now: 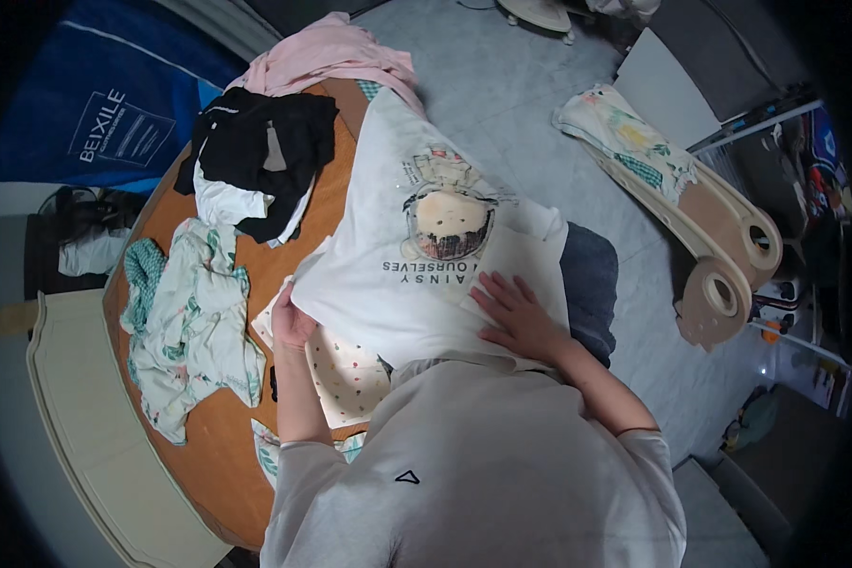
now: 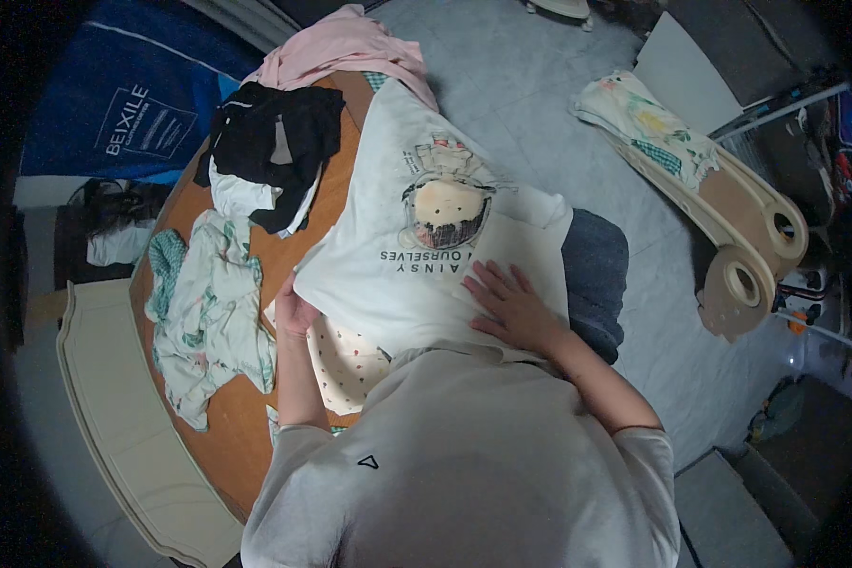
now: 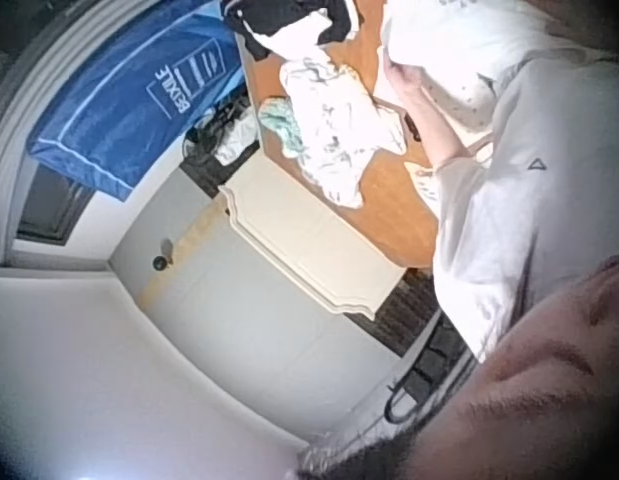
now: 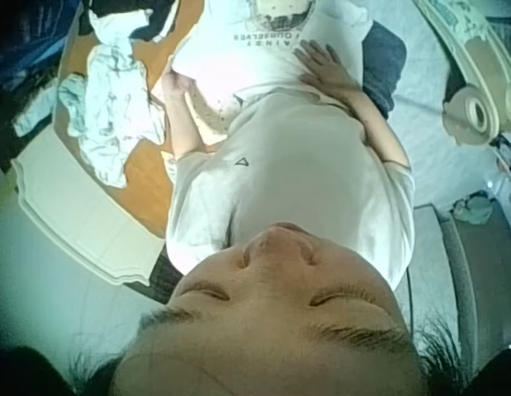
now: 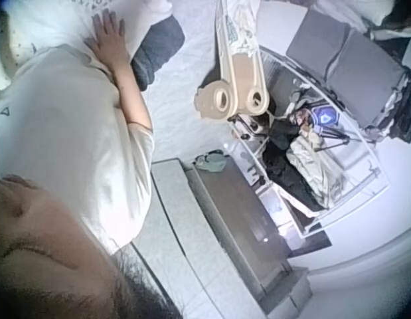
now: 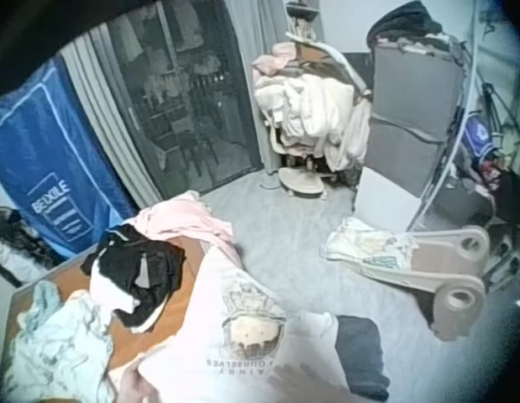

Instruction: Folding various laundry items including shirts and pants on a bed.

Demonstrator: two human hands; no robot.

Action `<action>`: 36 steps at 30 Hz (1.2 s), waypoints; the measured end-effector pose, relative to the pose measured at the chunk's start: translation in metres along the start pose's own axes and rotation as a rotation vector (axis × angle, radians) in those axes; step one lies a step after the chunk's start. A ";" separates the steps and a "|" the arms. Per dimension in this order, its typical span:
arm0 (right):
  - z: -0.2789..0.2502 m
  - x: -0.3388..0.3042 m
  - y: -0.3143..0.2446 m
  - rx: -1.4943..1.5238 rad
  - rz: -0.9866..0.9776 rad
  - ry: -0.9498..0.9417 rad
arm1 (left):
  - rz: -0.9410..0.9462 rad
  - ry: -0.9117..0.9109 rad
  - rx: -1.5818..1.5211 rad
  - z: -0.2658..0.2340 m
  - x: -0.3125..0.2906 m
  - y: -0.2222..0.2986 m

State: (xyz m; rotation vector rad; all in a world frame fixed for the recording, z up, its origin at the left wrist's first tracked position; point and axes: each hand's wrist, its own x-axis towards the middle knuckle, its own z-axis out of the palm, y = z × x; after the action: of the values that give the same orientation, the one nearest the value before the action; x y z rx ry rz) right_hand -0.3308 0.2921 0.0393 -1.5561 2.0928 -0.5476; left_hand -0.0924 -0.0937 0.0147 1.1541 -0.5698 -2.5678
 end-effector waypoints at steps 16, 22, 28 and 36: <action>-0.005 -0.003 -0.003 0.007 -0.082 0.035 | 0.047 0.257 -0.152 0.000 -0.003 -0.005; -0.008 -0.004 -0.003 0.142 -0.200 -0.006 | 1.130 0.260 0.661 0.087 -0.019 -0.027; 0.013 -0.010 0.009 0.543 -0.151 0.195 | 0.713 -0.663 1.930 0.168 -0.065 -0.091; 0.013 -0.011 0.003 0.799 0.310 0.683 | 0.911 -0.497 1.907 0.111 -0.041 -0.099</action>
State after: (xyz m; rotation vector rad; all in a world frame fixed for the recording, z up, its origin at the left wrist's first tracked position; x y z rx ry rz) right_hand -0.3232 0.3036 0.0285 -0.6088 2.0586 -1.7050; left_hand -0.1581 0.0373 0.0634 0.1159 -2.9222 -0.8912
